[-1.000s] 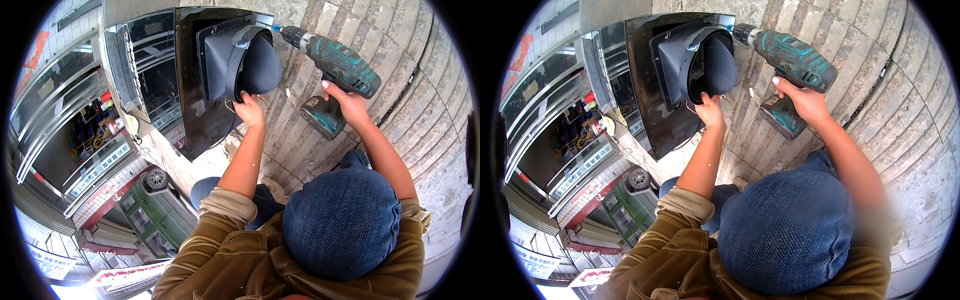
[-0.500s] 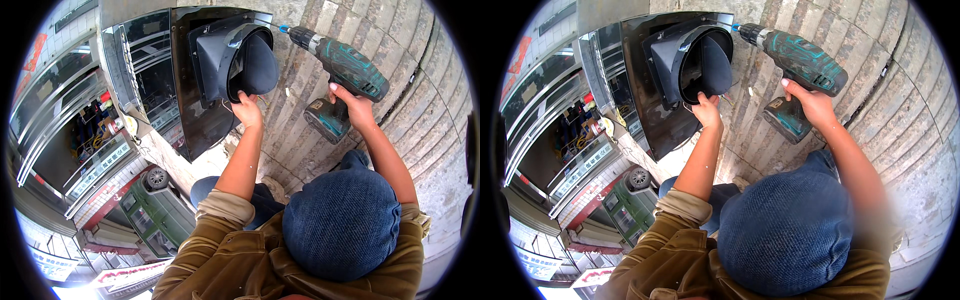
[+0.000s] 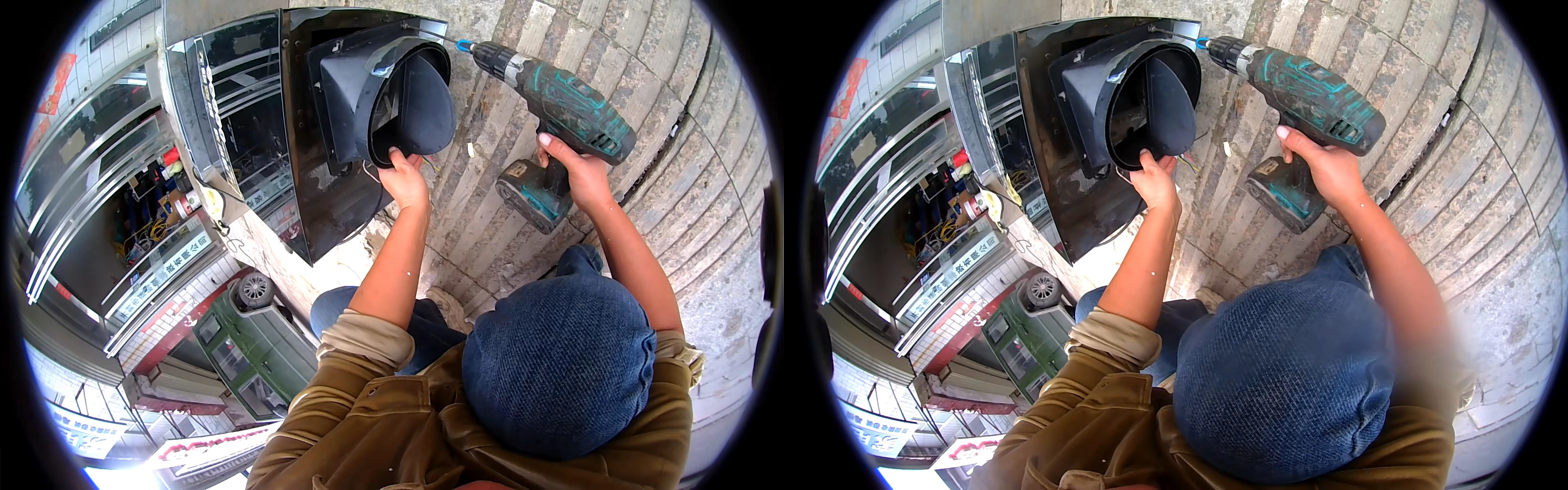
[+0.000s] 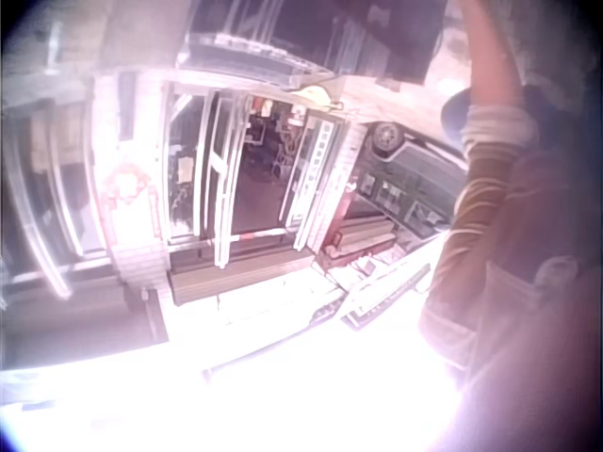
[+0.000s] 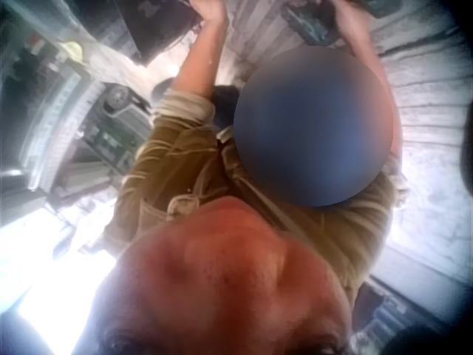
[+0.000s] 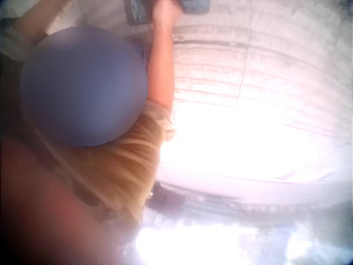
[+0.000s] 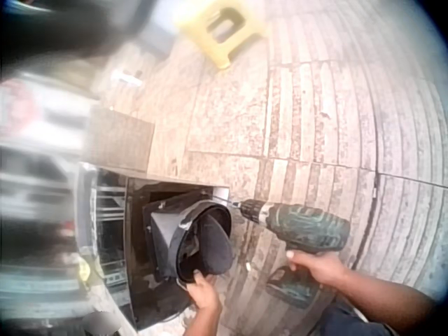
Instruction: The person kneels on the ground and uses a cordless drill to install a black circular electrical fixture into a wall cavity. They align the fixture, insert screws, and tighten them to secure the unit.
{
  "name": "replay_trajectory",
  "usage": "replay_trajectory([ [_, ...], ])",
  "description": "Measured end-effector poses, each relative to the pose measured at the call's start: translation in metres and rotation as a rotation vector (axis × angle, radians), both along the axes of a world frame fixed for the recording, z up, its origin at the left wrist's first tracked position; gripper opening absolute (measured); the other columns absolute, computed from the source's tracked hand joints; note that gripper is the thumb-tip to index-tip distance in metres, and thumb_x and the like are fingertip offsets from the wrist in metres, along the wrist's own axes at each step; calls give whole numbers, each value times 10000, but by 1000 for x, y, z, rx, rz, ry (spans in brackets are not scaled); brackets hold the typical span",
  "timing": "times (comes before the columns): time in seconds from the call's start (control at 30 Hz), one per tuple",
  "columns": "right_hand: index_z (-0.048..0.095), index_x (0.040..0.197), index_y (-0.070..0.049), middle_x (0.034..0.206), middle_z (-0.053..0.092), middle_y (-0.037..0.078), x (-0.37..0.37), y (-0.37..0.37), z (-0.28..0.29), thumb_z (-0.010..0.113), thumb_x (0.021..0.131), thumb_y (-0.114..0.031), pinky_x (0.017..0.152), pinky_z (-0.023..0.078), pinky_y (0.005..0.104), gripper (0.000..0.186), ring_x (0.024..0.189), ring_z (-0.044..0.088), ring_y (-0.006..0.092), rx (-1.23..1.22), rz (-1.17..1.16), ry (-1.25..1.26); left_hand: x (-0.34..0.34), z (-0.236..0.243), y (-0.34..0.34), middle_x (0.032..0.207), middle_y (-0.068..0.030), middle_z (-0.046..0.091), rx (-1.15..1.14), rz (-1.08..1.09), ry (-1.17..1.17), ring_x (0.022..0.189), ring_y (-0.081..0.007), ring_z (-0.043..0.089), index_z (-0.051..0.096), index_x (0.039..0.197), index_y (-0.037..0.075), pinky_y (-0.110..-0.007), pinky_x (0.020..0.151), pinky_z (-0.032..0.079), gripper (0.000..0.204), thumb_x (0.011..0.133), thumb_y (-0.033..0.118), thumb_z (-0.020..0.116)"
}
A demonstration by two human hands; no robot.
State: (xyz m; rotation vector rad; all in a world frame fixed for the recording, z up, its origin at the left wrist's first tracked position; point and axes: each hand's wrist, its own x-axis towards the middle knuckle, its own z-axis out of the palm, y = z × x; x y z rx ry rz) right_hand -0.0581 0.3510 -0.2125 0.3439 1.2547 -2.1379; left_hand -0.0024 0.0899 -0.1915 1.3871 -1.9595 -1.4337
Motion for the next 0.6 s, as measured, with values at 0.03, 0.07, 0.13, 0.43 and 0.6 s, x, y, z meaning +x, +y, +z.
replay_trajectory([
  [0.03,574,731,-55,653,553,-9,0,0,-2,639,862,-217,672,406,244,218,654,507,96,-5,6,6,0,0,0,1121,-158,553,6,-2,5,863,-302,647,411,1249,0,-387,773,541,400,943,254,451],
  [0.07,577,739,-54,654,555,-8,-1,0,-3,641,861,-213,668,407,244,210,650,508,96,-3,4,8,-1,0,0,1117,-163,554,3,-2,2,855,-302,649,412,1245,-5,-386,765,543,396,941,244,453],
  [0.13,583,754,-52,655,560,-6,-1,-1,-4,645,857,-204,661,410,245,194,644,511,96,-1,1,12,-1,1,0,1110,-172,555,-2,-1,-6,839,-303,652,414,1237,-16,-384,751,548,387,937,224,456],
  [0.43,587,770,-44,656,564,14,-9,-1,-4,658,836,-154,631,424,264,147,609,518,114,-124,-38,-73,8,12,-6,1101,-207,565,-77,-131,-9,811,-306,658,413,1225,-53,-375,727,562,357,913,118,449],
  [0.6,586,773,-39,665,565,16,-9,1,-8,654,835,-149,622,425,261,144,606,517,110,-128,-21,-36,10,17,-7,1062,-217,585,-105,-188,2,830,-267,655,420,1172,-113,-349,729,577,339,907,97,446],
])
